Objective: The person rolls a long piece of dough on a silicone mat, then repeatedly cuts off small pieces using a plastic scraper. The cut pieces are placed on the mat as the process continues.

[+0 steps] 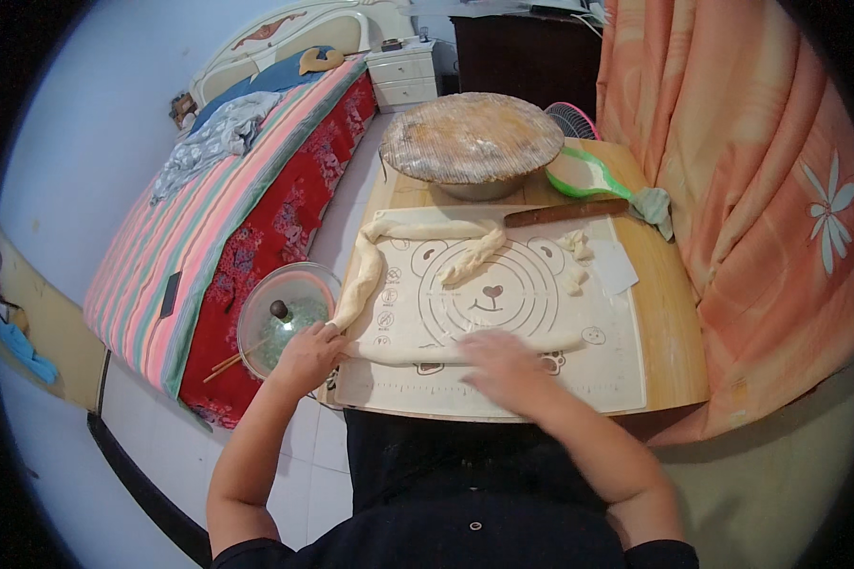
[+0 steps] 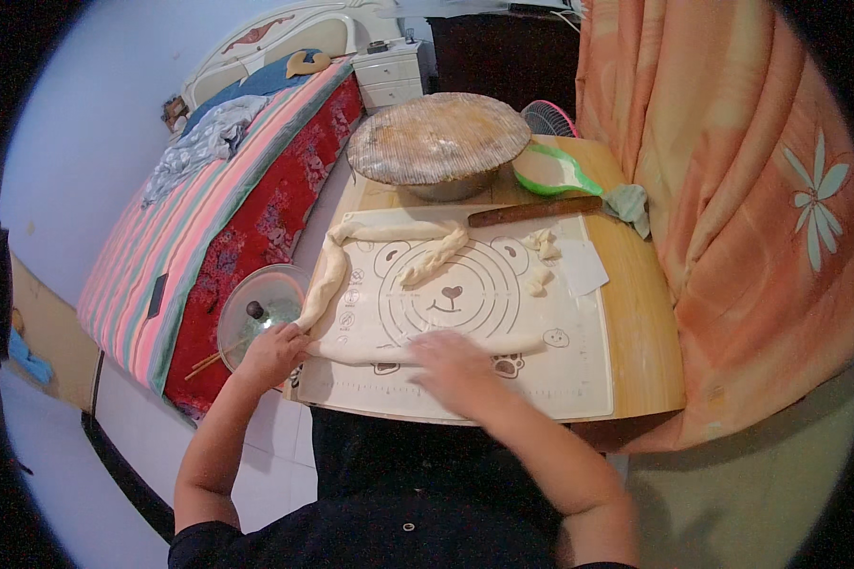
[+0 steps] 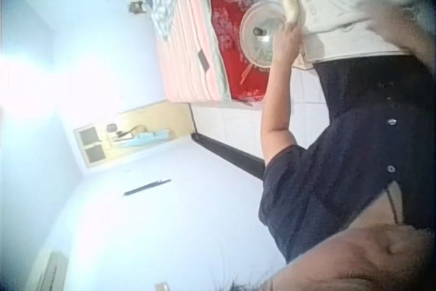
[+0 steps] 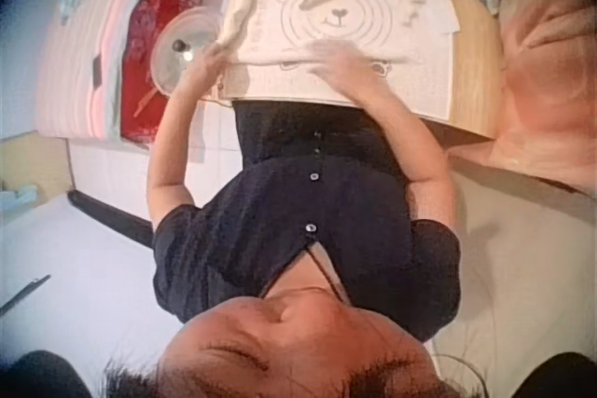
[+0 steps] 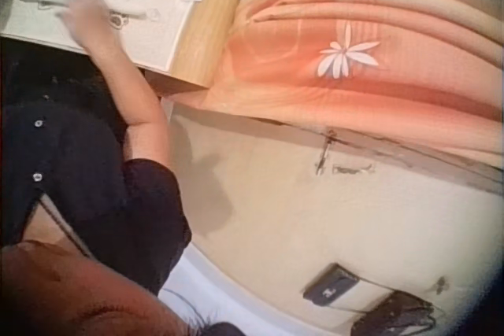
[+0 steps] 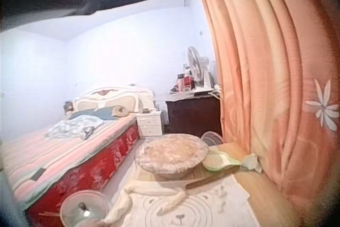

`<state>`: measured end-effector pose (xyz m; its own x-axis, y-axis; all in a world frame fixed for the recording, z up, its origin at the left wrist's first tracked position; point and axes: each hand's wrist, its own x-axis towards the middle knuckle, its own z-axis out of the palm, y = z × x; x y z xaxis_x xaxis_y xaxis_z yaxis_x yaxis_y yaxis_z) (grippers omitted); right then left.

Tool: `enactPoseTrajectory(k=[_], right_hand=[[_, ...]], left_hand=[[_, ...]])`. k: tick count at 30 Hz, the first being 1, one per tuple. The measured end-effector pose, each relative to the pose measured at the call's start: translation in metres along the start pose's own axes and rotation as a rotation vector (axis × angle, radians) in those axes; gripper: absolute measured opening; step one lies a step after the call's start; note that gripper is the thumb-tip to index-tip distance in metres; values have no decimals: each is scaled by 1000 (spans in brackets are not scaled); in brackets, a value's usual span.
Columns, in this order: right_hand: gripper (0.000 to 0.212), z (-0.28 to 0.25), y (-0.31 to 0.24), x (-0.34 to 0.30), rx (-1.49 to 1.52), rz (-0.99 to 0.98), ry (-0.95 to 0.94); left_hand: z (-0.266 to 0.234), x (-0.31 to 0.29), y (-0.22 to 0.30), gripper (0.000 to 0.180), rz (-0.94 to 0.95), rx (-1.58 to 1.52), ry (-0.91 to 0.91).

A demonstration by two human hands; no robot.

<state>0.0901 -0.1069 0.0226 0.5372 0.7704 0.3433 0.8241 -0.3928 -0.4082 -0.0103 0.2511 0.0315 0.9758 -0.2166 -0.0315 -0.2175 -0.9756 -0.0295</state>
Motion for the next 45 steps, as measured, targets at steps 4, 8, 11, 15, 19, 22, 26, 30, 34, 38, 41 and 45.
enactPoseTrajectory(k=[4, 8, 11, 15, 19, 22, 26, 30, 34, 38, 41, 45], right_hand=[[59, -49, 43, -36, -181, 274, -154], [52, -27, 40, -32, -117, 81, -90], [40, -26, 46, -30, -96, 228, -205], [33, -50, 59, -55, -43, 260, -147], [40, -60, 68, -30, -90, 368, 18], [49, -21, 70, -8, -316, 436, 117], [60, 4, 40, -54, -400, 358, -19], [62, -14, -14, -99, -308, 376, -207], [58, -13, 45, -44, -359, 424, -113], [57, -9, 79, -23, -296, 415, -26], [53, -31, 33, -63, -356, 254, -164], [50, -41, 37, -103, -150, 278, -196]], left_hand=[[-14, 10, 34, 41, 93, -104, 206], [11, 43, 80, 45, 135, -326, 291], [22, 54, 93, 48, 171, -368, 228], [31, 57, 98, 47, 148, -373, 174], [10, 95, 139, 46, 183, -535, 469], [7, 144, 193, 54, 76, -672, 580], [19, 114, 237, 64, 133, -709, 226], [32, 72, 242, 75, 266, -430, 203], [37, 115, 237, 68, 95, -339, 232], [32, 151, 227, 65, 23, -225, 259], [32, 112, 220, 66, 190, -234, 164], [28, 95, 226, 70, 237, -209, 156]])
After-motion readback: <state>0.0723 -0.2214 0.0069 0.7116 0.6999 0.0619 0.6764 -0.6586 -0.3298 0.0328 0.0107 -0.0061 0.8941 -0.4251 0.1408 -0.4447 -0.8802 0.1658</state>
